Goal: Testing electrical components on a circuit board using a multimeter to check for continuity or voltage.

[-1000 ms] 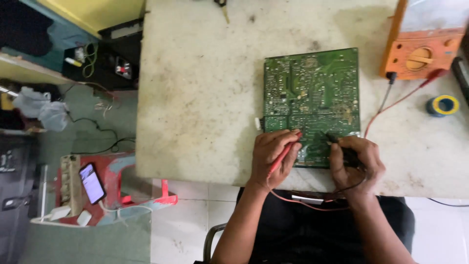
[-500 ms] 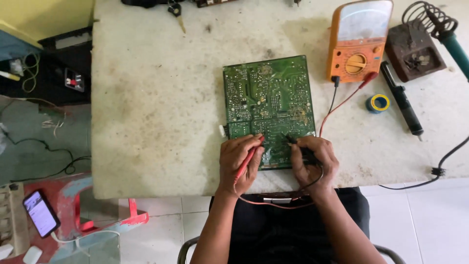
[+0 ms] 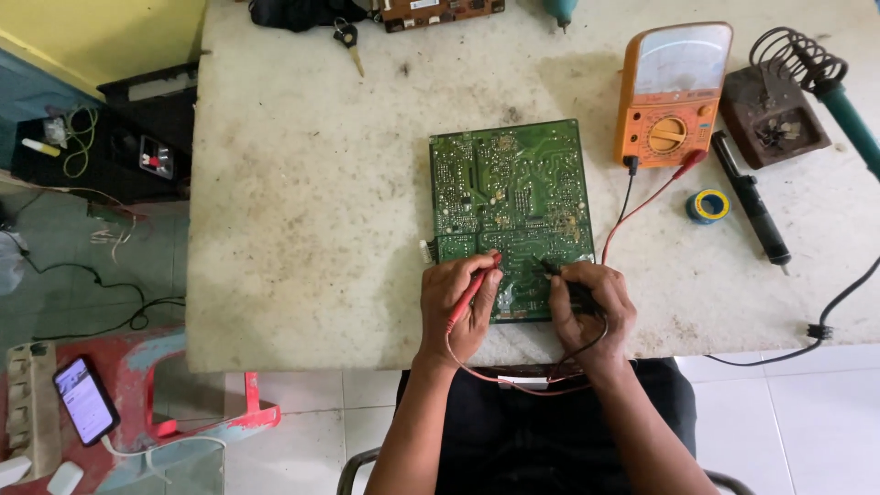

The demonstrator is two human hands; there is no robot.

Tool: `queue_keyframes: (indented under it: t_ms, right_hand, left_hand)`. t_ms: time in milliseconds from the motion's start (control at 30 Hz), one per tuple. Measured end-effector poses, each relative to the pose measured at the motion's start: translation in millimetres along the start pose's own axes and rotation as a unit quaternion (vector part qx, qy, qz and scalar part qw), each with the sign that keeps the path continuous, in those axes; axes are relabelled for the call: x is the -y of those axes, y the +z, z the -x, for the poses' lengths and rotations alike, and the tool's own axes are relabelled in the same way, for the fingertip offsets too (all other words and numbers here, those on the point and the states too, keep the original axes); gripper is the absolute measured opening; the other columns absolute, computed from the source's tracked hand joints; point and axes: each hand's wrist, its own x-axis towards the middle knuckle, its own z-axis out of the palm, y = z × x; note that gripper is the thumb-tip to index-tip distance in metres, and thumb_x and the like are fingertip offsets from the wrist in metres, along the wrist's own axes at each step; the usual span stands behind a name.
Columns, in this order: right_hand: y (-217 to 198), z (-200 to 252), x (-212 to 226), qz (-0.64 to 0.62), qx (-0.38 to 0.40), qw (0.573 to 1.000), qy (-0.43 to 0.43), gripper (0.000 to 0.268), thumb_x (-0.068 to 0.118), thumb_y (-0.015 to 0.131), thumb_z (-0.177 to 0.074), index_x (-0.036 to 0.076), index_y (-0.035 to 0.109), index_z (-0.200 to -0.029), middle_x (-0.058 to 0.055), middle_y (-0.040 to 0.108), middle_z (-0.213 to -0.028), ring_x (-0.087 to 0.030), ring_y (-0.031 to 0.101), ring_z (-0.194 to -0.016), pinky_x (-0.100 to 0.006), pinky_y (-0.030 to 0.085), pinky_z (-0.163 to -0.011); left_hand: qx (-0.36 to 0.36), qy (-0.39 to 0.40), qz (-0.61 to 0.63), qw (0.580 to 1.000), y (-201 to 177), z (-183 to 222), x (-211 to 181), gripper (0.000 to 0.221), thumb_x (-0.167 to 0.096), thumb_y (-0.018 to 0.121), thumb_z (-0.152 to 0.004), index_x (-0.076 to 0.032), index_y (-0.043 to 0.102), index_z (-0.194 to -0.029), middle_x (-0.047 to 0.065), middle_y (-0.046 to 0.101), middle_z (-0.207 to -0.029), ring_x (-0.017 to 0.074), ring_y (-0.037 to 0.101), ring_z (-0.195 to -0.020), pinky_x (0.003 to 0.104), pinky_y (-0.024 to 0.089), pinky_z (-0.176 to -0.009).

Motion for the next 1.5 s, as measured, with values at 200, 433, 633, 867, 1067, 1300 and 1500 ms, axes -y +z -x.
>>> queue_keyframes:
  t_ms: [200, 433, 633, 867, 1067, 1300, 1500]
  right_hand:
    - [0.5, -1.9, 3.3, -0.007, -0.008, 1.0, 0.0, 0.012, 0.006, 0.083, -0.086, 0.007, 0.075, -0.095, -0.009, 0.075, -0.09, -0.029, 0.072, -0.089, -0.038, 0.058, -0.086]
    - [-6.6, -3.2, 4.9, 0.0, -0.039, 0.999, -0.008, 0.011, 0.006, 0.083, -0.085, 0.01, 0.075, -0.092, -0.007, 0.074, -0.089, -0.028, 0.07, -0.085, -0.038, 0.057, -0.087]
    - [-2.5, -1.2, 8.3, -0.03, -0.042, 0.998, 0.039, 0.014, 0.003, 0.081, -0.091, 0.006, 0.073, -0.102, -0.011, 0.071, -0.098, -0.026, 0.07, -0.095, -0.035, 0.055, -0.093]
    - [1.9, -4.3, 13.7, 0.0, -0.032, 0.999, 0.04, 0.014, 0.003, 0.083, -0.088, 0.008, 0.074, -0.097, -0.008, 0.074, -0.096, -0.025, 0.071, -0.095, -0.034, 0.056, -0.093]
    - [3.4, -4.7, 12.3, 0.014, -0.039, 0.999, 0.028, 0.013, 0.001, 0.083, -0.087, 0.006, 0.074, -0.095, -0.01, 0.075, -0.094, -0.027, 0.072, -0.093, -0.035, 0.057, -0.091]
    - [3.4, -7.9, 10.9, 0.033, -0.042, 0.999, 0.008, 0.012, 0.0, 0.082, -0.088, 0.007, 0.075, -0.094, -0.01, 0.076, -0.093, -0.028, 0.073, -0.092, -0.035, 0.057, -0.089]
    - [3.8, -8.0, 12.3, 0.039, -0.044, 0.998, 0.002, 0.012, 0.001, 0.082, -0.088, 0.006, 0.073, -0.093, -0.01, 0.076, -0.091, -0.028, 0.074, -0.091, -0.037, 0.058, -0.088]
  left_hand:
    - [-0.006, 0.019, -0.003, 1.0, 7.4, 5.0, 12.8, 0.012, -0.02, 0.074, -0.094, -0.013, 0.073, -0.105, 0.003, 0.08, -0.101, 0.0209, 0.074, -0.087, 0.032, 0.053, -0.09]
    - [0.005, 0.02, 0.02, 1.0, 14.3, 0.3, 4.7, 0.009, -0.014, 0.073, -0.095, -0.009, 0.073, -0.102, 0.009, 0.079, -0.099, 0.0267, 0.075, -0.085, 0.036, 0.055, -0.084]
    - [-0.007, 0.035, 0.019, 0.999, 5.7, 0.3, 4.3, 0.013, -0.013, 0.075, -0.094, -0.01, 0.073, -0.106, 0.007, 0.078, -0.1, 0.0262, 0.075, -0.088, 0.037, 0.056, -0.084]
    - [-0.022, 0.052, 0.038, 0.998, 11.7, 3.1, 16.4, 0.01, -0.012, 0.075, -0.092, -0.007, 0.075, -0.101, 0.007, 0.078, -0.096, 0.0257, 0.075, -0.084, 0.034, 0.059, -0.081]
    - [-0.022, 0.053, 0.021, 0.998, 7.6, 1.9, 13.5, 0.01, -0.014, 0.075, -0.093, -0.009, 0.075, -0.102, 0.006, 0.079, -0.097, 0.0243, 0.073, -0.086, 0.035, 0.057, -0.082]
    - [-0.019, 0.041, 0.0, 0.999, 1.7, -2.6, 2.8, 0.01, -0.017, 0.074, -0.094, -0.011, 0.074, -0.102, 0.003, 0.079, -0.101, 0.0215, 0.073, -0.09, 0.033, 0.055, -0.085]
    - [-0.011, 0.03, -0.019, 0.999, 1.0, -0.4, 2.1, 0.01, -0.019, 0.073, -0.095, -0.013, 0.074, -0.103, 0.001, 0.079, -0.101, 0.0194, 0.071, -0.09, 0.033, 0.052, -0.088]
